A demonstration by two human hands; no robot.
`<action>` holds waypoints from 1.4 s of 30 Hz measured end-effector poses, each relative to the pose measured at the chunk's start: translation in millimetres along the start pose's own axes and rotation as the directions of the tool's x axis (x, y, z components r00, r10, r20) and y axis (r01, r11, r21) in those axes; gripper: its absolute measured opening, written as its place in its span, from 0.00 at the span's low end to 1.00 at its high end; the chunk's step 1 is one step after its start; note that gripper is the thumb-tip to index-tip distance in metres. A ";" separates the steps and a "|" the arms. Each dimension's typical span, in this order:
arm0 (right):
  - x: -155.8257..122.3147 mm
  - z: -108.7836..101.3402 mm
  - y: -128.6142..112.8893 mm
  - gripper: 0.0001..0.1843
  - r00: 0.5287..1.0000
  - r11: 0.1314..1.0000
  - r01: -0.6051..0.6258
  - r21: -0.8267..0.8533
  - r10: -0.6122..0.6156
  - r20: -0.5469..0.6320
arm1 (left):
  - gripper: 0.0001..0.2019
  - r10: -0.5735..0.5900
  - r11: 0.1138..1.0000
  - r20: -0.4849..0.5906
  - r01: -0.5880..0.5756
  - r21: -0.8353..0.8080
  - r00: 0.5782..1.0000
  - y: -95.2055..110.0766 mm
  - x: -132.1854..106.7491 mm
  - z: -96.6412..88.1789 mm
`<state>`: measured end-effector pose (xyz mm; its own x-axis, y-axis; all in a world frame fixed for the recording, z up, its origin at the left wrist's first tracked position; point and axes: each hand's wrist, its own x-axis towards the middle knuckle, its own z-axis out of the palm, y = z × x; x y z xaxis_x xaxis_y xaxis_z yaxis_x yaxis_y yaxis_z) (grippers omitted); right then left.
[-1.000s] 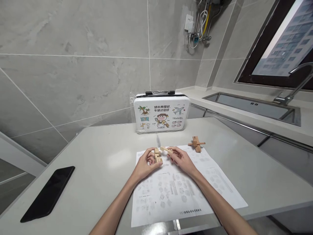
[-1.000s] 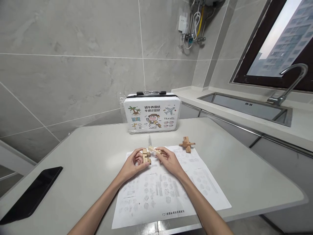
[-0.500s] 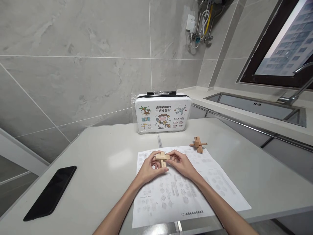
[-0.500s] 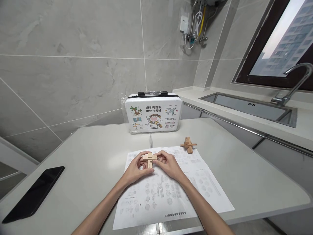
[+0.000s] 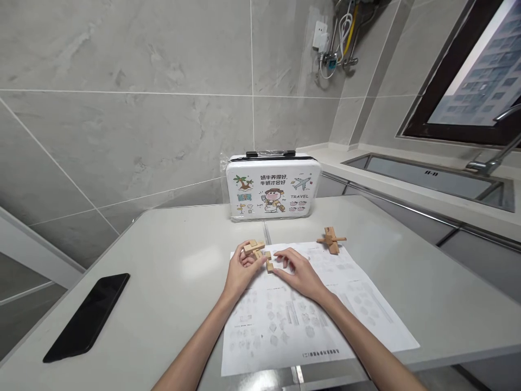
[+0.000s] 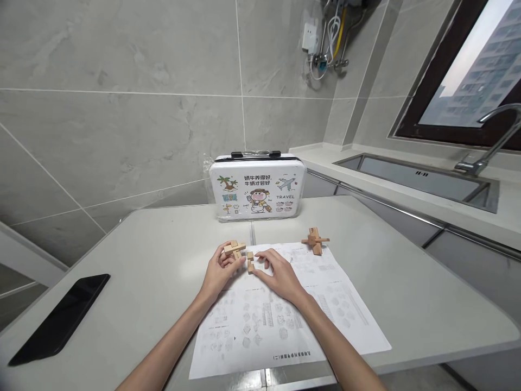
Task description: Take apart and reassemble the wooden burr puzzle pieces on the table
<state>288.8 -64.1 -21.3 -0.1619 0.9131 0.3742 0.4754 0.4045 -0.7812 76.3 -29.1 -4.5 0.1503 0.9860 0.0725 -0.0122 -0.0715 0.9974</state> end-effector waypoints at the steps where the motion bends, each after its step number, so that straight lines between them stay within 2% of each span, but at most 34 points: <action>1: -1.3 0.6 -1.3 0.16 0.999 0.999 0.036 -0.035 -0.035 0.029 | 0.35 0.003 1.000 -0.021 -0.003 -0.010 1.000 -0.6 0.8 -0.8; 4: -4.1 2.4 -4.5 0.20 0.989 0.991 0.105 -0.082 -0.095 0.109 | 0.35 0.007 1.000 -0.045 -0.009 -0.030 0.999 -1.6 1.7 -1.7; 8: -4.5 3.7 -7.2 0.17 0.985 0.985 0.134 -0.109 -0.120 0.128 | 0.35 0.010 0.999 -0.046 -0.012 -0.033 0.999 -2.7 1.5 -0.3; 14: -3.2 5.5 -5.1 0.08 0.992 0.979 0.120 -0.164 -0.112 0.055 | 0.35 0.012 1.000 -0.043 -0.013 -0.025 0.999 -5.3 2.0 1.0; 17: -3.3 6.2 -3.4 0.09 0.996 0.971 0.091 -0.220 -0.090 0.016 | 0.35 0.013 1.000 -0.040 -0.013 -0.023 0.999 -5.0 1.2 1.4; 22: -2.4 13.3 -1.5 0.14 0.996 0.942 0.084 -0.326 -0.084 0.015 | 0.35 0.013 1.000 -0.033 -0.014 -0.010 0.999 -2.5 -1.0 2.3; 26: 0.3 23.3 0.3 0.13 0.996 0.913 0.038 -0.407 -0.069 -0.063 | 0.35 0.015 1.000 -0.028 -0.015 0.014 1.000 -2.4 -1.0 3.4; 32: 0.9 22.2 0.2 0.05 0.991 0.931 0.007 -0.366 -0.054 -0.120 | 0.35 0.038 0.997 -0.007 -0.037 0.069 0.999 -3.5 -1.1 4.1; 38: -1.5 9.9 -1.1 0.11 0.990 0.953 0.025 -0.301 -0.066 -0.126 | 0.34 0.060 0.983 0.030 -0.065 0.170 0.998 1.0 -7.5 6.0; 42: -3.7 6.3 -0.9 0.12 0.988 0.966 0.074 -0.249 -0.105 -0.117 | 0.34 0.128 0.955 0.100 -0.150 0.256 0.987 3.8 -12.5 8.5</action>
<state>283.4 -67.6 -25.1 -0.1090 0.8531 0.5102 0.6629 0.4449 -0.6022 82.7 -42.9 -1.5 0.2460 0.9486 0.1990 0.2193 -0.2545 0.9419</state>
